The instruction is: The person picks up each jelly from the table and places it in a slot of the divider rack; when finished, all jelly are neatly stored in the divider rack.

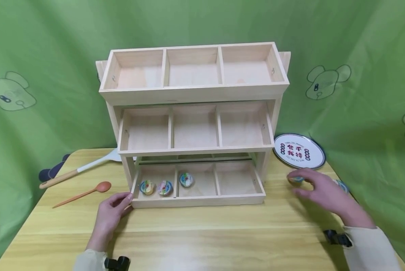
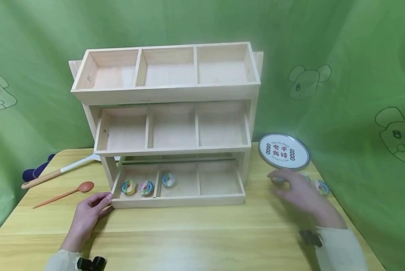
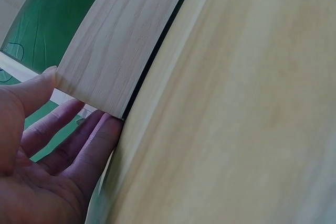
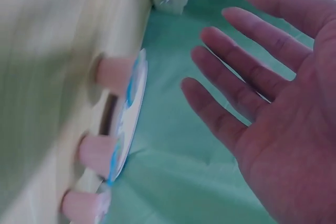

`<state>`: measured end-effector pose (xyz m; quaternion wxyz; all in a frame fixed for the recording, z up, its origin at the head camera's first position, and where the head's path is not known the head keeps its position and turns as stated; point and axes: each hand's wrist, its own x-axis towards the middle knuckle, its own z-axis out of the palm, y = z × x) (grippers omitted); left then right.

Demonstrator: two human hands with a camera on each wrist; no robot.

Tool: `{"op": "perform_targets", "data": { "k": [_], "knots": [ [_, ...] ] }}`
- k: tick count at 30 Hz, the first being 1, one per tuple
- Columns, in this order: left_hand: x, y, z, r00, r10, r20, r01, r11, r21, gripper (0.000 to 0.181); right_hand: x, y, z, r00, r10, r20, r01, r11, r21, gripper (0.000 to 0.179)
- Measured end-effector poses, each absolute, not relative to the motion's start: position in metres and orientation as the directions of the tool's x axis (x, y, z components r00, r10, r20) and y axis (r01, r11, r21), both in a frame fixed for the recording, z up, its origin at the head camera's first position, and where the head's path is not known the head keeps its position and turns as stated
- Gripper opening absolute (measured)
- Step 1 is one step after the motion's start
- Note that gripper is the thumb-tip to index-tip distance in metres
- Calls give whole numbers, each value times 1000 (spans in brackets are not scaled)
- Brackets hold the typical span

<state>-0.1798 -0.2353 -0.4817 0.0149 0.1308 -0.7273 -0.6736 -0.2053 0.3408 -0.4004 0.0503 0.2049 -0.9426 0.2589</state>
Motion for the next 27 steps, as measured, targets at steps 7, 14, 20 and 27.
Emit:
{"op": "perform_targets", "data": {
  "k": [7,14,20,27],
  "knots": [
    [-182,-236,-479,-966,-216,-143,-161,69,985,40,-220,354,-404,-946,-282,160,-324,832,-451,41],
    [-182,-236,-480,-965,-217,-145,-163,67,984,40,-234,359,-411,-963,-257,85,-268,856,-442,47],
    [-181,-236,-480,-965,-213,-154,-172,67,983,40,-244,363,-421,-965,-257,57,-256,866,-429,49],
    [-182,-237,-482,-965,-201,-170,-185,63,981,42,-252,368,-431,-954,-291,71,-294,867,-401,45]
  ]
}}
